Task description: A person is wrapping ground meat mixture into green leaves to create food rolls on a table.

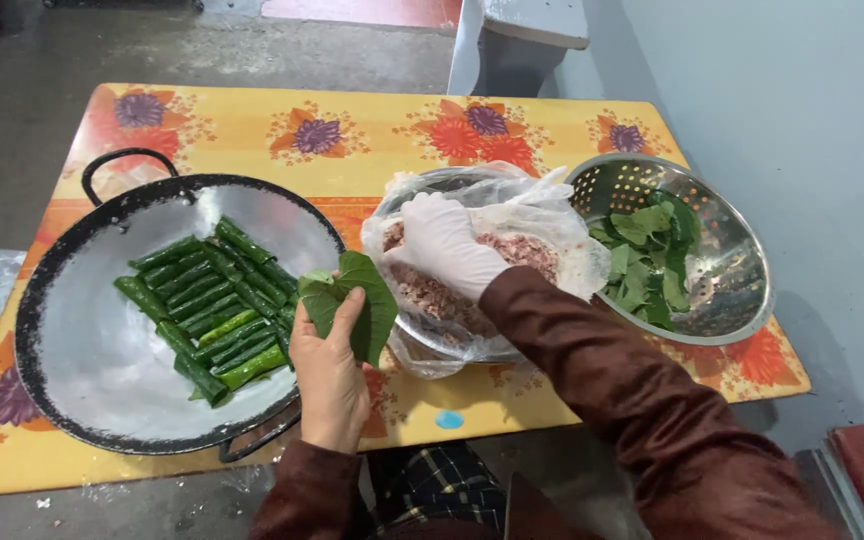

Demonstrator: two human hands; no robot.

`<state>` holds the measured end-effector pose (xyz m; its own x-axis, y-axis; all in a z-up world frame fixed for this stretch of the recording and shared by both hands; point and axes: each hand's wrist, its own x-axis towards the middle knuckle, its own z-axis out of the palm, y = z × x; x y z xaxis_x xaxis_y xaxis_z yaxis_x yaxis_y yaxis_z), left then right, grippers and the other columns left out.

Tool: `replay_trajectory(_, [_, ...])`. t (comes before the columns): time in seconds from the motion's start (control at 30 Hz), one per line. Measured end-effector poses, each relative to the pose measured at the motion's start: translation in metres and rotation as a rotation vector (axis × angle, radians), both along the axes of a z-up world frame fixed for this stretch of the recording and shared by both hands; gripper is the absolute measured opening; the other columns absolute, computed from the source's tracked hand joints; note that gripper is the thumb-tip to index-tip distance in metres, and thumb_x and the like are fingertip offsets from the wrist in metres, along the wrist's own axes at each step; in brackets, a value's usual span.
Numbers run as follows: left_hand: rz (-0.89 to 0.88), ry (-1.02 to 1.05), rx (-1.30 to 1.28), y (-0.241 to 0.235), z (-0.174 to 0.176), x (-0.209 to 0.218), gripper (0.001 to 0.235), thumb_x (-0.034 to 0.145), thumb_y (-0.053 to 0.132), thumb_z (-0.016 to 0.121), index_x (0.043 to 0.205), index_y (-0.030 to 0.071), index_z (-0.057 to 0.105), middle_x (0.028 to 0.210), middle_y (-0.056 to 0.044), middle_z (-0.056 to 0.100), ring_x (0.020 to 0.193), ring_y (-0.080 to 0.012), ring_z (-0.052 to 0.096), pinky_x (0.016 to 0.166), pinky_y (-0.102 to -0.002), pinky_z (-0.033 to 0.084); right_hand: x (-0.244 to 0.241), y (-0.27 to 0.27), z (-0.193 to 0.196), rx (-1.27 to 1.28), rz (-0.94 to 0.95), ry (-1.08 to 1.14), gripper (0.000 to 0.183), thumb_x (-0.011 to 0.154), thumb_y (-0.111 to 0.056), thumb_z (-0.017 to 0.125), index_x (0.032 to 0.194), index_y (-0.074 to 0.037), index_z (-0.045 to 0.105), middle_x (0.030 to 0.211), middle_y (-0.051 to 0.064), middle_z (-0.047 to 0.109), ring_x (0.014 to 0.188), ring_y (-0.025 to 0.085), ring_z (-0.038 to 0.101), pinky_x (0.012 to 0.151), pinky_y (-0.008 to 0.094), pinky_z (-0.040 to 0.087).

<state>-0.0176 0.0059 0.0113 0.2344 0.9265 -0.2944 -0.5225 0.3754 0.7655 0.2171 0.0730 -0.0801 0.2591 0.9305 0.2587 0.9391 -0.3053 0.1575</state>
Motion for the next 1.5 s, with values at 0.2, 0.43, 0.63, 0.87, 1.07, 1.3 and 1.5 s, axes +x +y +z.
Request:
replay_trajectory(0.2, [-0.005, -0.036, -0.012, 0.008, -0.021, -0.001, 0.023, 0.083, 0.005, 0.079, 0.103, 0.006, 0.067, 0.095, -0.013, 0.075, 0.084, -0.0241, 0.074, 0.074, -0.045, 0.064, -0.014, 0.019, -0.012, 0.125, -0.013, -0.086, 0.039, 0.074, -0.047, 0.059, 0.078, -0.011, 0.071, 0.069, 0.008, 0.060, 0.073, 0.031, 0.064, 0.056, 0.046, 0.054])
replay_trajectory(0.43, [-0.006, -0.045, -0.028, 0.008, -0.021, 0.000, 0.024, 0.083, 0.004, 0.078, 0.104, 0.005, 0.067, 0.095, -0.013, 0.074, 0.083, -0.0247, 0.074, 0.074, -0.045, 0.064, -0.014, 0.047, -0.023, 0.054, -0.044, -0.093, 0.032, 0.077, -0.038, 0.058, 0.082, -0.010, 0.072, 0.074, 0.008, 0.062, 0.073, 0.030, 0.066, 0.055, 0.046, 0.055])
replay_trajectory(0.63, [-0.007, -0.049, -0.039, 0.009, -0.023, -0.001, 0.023, 0.082, 0.003, 0.079, 0.101, 0.005, 0.067, 0.093, -0.013, 0.074, 0.081, -0.0246, 0.074, 0.072, -0.046, 0.064, -0.011, 0.054, -0.033, -0.023, -0.076, -0.102, 0.024, 0.081, -0.027, 0.057, 0.087, -0.010, 0.072, 0.079, 0.008, 0.064, 0.074, 0.030, 0.068, 0.054, 0.047, 0.056])
replay_trajectory(0.87, [-0.015, -0.075, -0.062, 0.005, -0.021, -0.008, 0.024, 0.084, 0.002, 0.074, 0.106, 0.005, 0.065, 0.098, -0.014, 0.074, 0.086, -0.0250, 0.072, 0.077, -0.042, 0.063, -0.006, 0.074, -0.040, -0.121, -0.108, -0.110, 0.020, 0.085, -0.014, 0.056, 0.094, -0.010, 0.073, 0.085, 0.008, 0.067, 0.074, 0.029, 0.070, 0.053, 0.048, 0.057])
replay_trajectory(1.07, [-0.038, -0.114, -0.093, 0.005, -0.014, -0.012, 0.028, 0.084, 0.000, 0.071, 0.110, 0.004, 0.064, 0.105, -0.016, 0.073, 0.090, -0.0260, 0.070, 0.082, -0.039, 0.061, 0.005, 0.081, -0.046, -0.199, -0.143, -0.118, 0.022, 0.089, -0.004, 0.055, 0.099, -0.009, 0.074, 0.090, 0.007, 0.070, 0.075, 0.029, 0.072, 0.052, 0.048, 0.059])
replay_trajectory(1.3, [-0.045, -0.115, -0.073, 0.009, -0.026, -0.010, 0.022, 0.084, 0.001, 0.072, 0.104, 0.006, 0.065, 0.101, -0.013, 0.073, 0.088, -0.0250, 0.070, 0.080, -0.040, 0.063, -0.017, 0.016, 0.088, -0.395, -0.147, 0.449, 0.029, 0.083, -0.026, 0.077, 0.100, -0.011, 0.060, 0.099, 0.012, 0.070, 0.084, 0.034, 0.069, 0.073, 0.046, 0.052])
replay_trajectory(1.5, [-0.106, -0.076, -0.077, 0.007, -0.006, -0.013, 0.026, 0.084, 0.003, 0.069, 0.110, 0.003, 0.063, 0.109, -0.017, 0.072, 0.094, -0.0288, 0.069, 0.086, -0.041, 0.060, -0.008, 0.018, 0.055, -0.259, -0.067, 0.446, 0.045, 0.061, -0.018, 0.084, 0.103, -0.028, 0.076, 0.094, 0.006, 0.077, 0.093, 0.027, 0.074, 0.082, 0.040, 0.057])
